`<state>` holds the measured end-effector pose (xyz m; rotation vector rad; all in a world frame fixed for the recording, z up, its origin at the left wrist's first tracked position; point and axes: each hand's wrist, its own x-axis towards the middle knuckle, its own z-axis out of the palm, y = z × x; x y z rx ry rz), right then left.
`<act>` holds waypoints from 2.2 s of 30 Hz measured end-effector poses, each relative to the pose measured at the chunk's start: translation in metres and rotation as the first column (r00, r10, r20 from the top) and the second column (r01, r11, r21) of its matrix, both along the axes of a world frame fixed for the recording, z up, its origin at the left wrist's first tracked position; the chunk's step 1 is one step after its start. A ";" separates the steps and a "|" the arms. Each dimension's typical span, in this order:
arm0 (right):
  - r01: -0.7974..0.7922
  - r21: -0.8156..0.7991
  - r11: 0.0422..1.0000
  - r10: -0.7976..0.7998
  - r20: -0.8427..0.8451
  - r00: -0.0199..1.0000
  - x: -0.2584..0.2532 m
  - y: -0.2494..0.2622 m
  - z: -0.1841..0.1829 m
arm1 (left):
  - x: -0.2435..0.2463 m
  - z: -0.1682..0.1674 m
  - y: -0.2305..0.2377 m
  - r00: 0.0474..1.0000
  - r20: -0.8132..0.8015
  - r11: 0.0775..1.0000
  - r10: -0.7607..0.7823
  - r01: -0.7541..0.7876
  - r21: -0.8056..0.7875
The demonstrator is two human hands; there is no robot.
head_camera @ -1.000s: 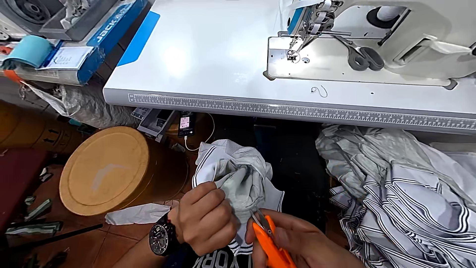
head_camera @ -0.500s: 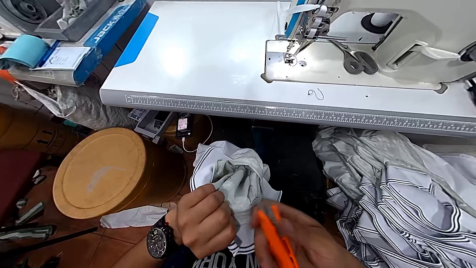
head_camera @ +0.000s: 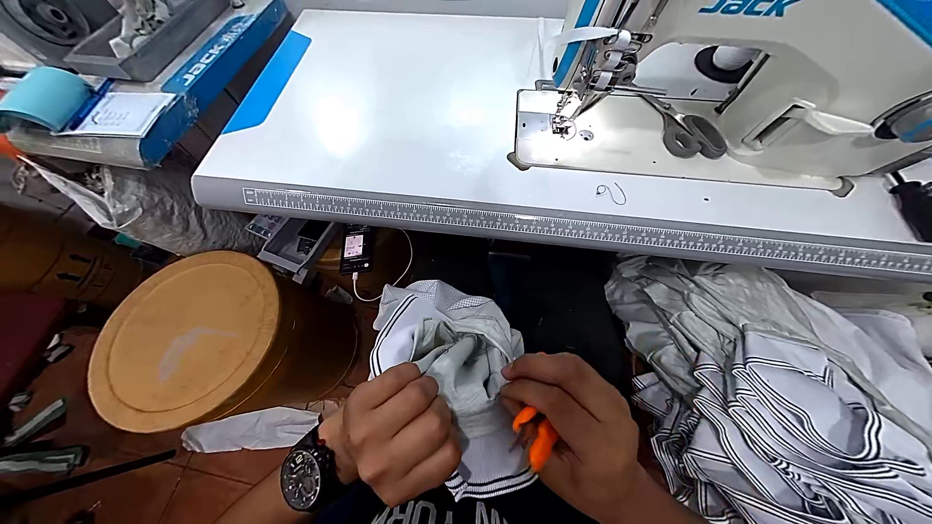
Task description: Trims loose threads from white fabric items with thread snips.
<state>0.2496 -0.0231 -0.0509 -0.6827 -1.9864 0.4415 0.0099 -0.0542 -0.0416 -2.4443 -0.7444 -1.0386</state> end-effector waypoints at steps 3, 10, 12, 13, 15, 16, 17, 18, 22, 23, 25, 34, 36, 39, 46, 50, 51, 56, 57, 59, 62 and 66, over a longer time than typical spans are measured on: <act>-0.116 -0.212 0.970 0.071 -0.210 0.975 -0.007 -0.001 -0.004 | 0.002 -0.002 0.002 1.000 0.000 1.000 0.004 -0.004 -0.028; -0.444 -0.266 0.856 0.314 -0.416 0.854 -0.018 0.004 -0.005 | 0.004 -0.019 0.011 0.998 0.053 0.994 -0.023 0.028 -0.101; -0.182 -0.003 0.983 0.182 -0.027 0.983 -0.001 0.018 -0.018 | 0.003 -0.019 0.011 0.999 0.039 0.993 -0.031 0.036 -0.113; -0.015 0.091 0.996 0.003 0.133 0.991 0.016 0.033 -0.033 | 0.002 -0.020 0.012 0.999 0.036 0.993 -0.032 0.036 -0.112; 0.268 0.132 0.954 -0.297 0.339 0.893 0.073 0.076 -0.069 | -0.003 -0.021 0.010 0.999 0.047 0.993 -0.017 0.023 -0.119; 0.388 0.102 0.916 -0.394 0.420 0.818 0.105 0.098 -0.082 | -0.005 -0.020 0.012 0.999 0.053 0.993 -0.003 0.009 -0.118; 0.498 0.044 0.866 -0.451 0.498 0.741 0.132 0.112 -0.090 | -0.007 -0.019 0.013 0.998 0.061 0.993 0.008 -0.001 -0.116; 0.582 -0.031 0.813 -0.473 0.548 0.690 0.151 0.117 -0.094 | -0.008 -0.019 0.012 0.998 0.065 0.993 0.014 -0.006 -0.117; 0.474 -0.528 0.705 -0.369 0.299 0.880 0.149 0.101 -0.077 | -0.004 -0.017 0.013 0.998 0.050 0.993 -0.024 0.029 -0.111; 0.304 -0.621 0.723 -0.288 0.130 0.949 0.132 0.094 -0.068 | -0.002 -0.016 0.012 0.998 0.046 0.993 -0.033 0.038 -0.108; -0.067 -0.633 0.771 -0.005 -0.112 0.994 0.093 0.079 -0.051 | 0.000 -0.013 0.011 0.998 0.040 0.993 -0.039 0.044 -0.106; -0.648 -0.484 0.588 0.644 -0.205 0.737 0.015 0.083 -0.026 | -0.004 -0.010 0.005 1.000 -0.013 0.998 -0.005 0.004 -0.069; -0.544 -0.450 0.708 0.531 -0.168 0.830 0.028 0.092 -0.030 | -0.005 -0.012 0.006 1.000 -0.007 0.997 0.005 -0.005 -0.071; -0.023 -0.231 0.973 0.080 0.240 0.967 0.062 0.114 -0.046 | -0.007 -0.015 0.007 1.000 0.001 0.997 0.008 -0.008 -0.082; 0.010 -0.435 0.900 0.138 0.306 0.942 0.088 0.104 -0.037 | -0.010 -0.021 0.008 0.999 0.031 0.994 0.026 -0.023 -0.107; -0.388 -0.423 0.819 0.478 0.130 0.869 0.043 0.061 -0.029 | -0.010 -0.018 0.007 0.991 0.101 0.990 0.089 -0.077 -0.117; -0.338 -0.303 0.891 0.401 0.177 0.899 0.029 0.053 -0.038 | -0.010 -0.017 0.007 0.987 0.122 0.988 0.109 -0.095 -0.122; -0.376 -0.129 0.917 0.315 -0.342 0.885 -0.004 0.048 -0.059 | -0.007 -0.012 0.010 0.957 0.246 0.953 0.152 -0.076 -0.293; -0.443 -0.184 0.877 0.336 -0.424 0.841 -0.001 0.048 -0.051 | -0.008 -0.009 0.010 0.945 0.290 0.926 0.155 -0.037 -0.375; -0.437 -0.264 0.860 0.317 -0.394 0.863 0.009 0.049 -0.035 | -0.009 -0.003 0.010 0.907 0.395 0.824 0.149 0.107 -0.556; -0.272 -0.296 0.916 0.228 -0.173 0.958 0.016 0.042 -0.017 | 0.001 -0.001 0.011 0.735 0.640 0.579 0.225 0.427 -0.694; -0.378 -0.530 0.759 0.284 -0.253 0.925 0.029 0.039 -0.007 | 0.022 0.007 0.004 0.339 0.727 0.221 0.597 0.802 -0.556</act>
